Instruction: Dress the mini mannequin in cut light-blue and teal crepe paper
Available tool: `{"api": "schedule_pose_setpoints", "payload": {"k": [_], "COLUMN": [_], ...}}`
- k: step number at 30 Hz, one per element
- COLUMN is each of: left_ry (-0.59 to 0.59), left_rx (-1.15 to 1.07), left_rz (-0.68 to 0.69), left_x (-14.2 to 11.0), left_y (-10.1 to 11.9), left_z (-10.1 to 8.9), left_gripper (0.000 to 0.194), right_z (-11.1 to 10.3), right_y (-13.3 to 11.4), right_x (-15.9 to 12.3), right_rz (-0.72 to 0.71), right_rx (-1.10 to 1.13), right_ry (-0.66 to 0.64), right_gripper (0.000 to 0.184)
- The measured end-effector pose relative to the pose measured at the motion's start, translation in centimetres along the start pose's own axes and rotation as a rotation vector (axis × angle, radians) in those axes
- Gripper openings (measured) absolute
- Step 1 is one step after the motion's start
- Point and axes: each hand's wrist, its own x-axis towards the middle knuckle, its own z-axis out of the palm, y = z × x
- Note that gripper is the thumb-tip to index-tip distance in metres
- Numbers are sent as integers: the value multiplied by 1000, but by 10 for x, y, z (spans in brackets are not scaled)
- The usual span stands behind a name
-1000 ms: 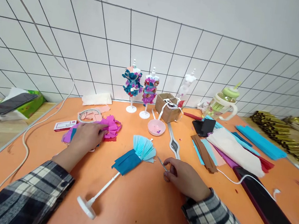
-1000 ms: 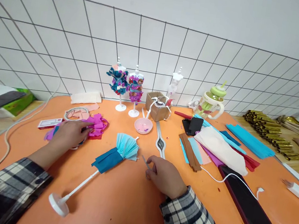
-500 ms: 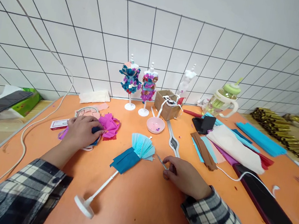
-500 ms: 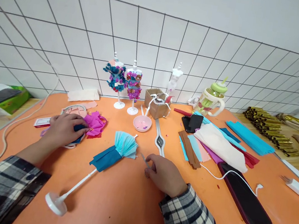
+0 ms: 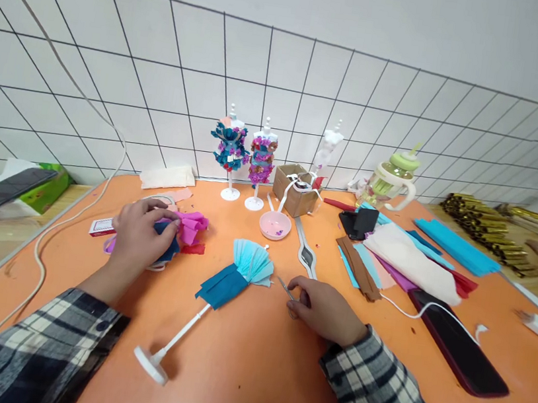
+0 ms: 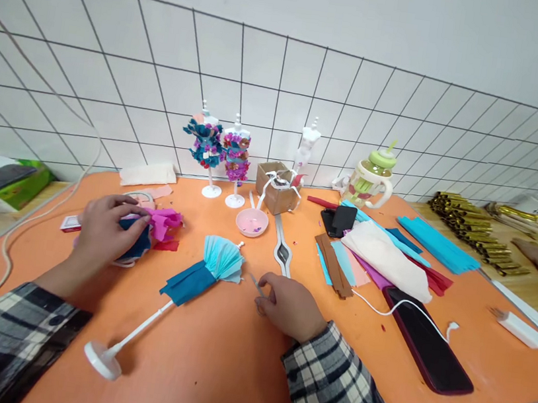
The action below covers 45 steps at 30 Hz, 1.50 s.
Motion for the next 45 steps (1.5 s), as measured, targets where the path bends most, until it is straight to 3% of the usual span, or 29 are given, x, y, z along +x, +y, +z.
{"api": "schedule_pose_setpoints", "payload": {"k": [1,4,7,10,13,15,17,20,21,24,27,30,32,35,37,40,43,45], "left_ry": [1,-175,-308,-411,-406,-374,-336,-296,-288,-271,-265,-291,-308,-345,-362,-348,-371,-359], "left_rx": [39,70,-26,-148,-241,-301,-328,-282,-266,-265,-451,-673,-729,-814,-857,-939,-1260,-1492], "left_rz": [3,88,101,43,25,30,29,-5,-22,-88,-230,-306,-301,-323,-341,-411,-615,-759], "left_x": [0,0,-4,-17,-38,-54,-68,-82,-84,-85,-82,-81,-83,-88,-91,-95,-95,-94], "left_y": [5,21,33,42,45,45,41,30,25,10,1,0,2,6,9,15,21,23], "left_z": [-8,-32,-48,-56,-60,-62,-65,-69,-69,-66,-61,-61,-63,-65,-65,-63,-62,-62], "left_gripper": [36,32,24,25,27,29,30,30,30,26,25,32,37,37,38,40,42,46], "right_z": [0,0,1,7,19,28,34,39,39,38,37,39,43,47,44,29,10,3], "right_y": [1,3,-3,-26,-67,-99,-126,-153,-158,-165,-167,-169,-169,-161,-145,-100,-44,-15], "right_x": [0,1,-2,-4,4,16,30,51,58,78,96,100,90,63,44,24,14,11], "right_rz": [-6,26,67,-123,-455,-534,-548,-515,-501,-449,-408,-435,-526,-765,-772,-541,-205,-156], "right_rx": [0,-44,-124,-101,-98,-149,-204,-332,-352,-362,-336,-289,-199,-12,15,-109,-251,-263], "right_ry": [1,48,299,495,436,428,392,284,267,268,288,332,399,413,456,531,509,499], "right_gripper": [22,21,21,26,52,71,71,19,15,22,29,55,59,31,22,16,17,15]}}
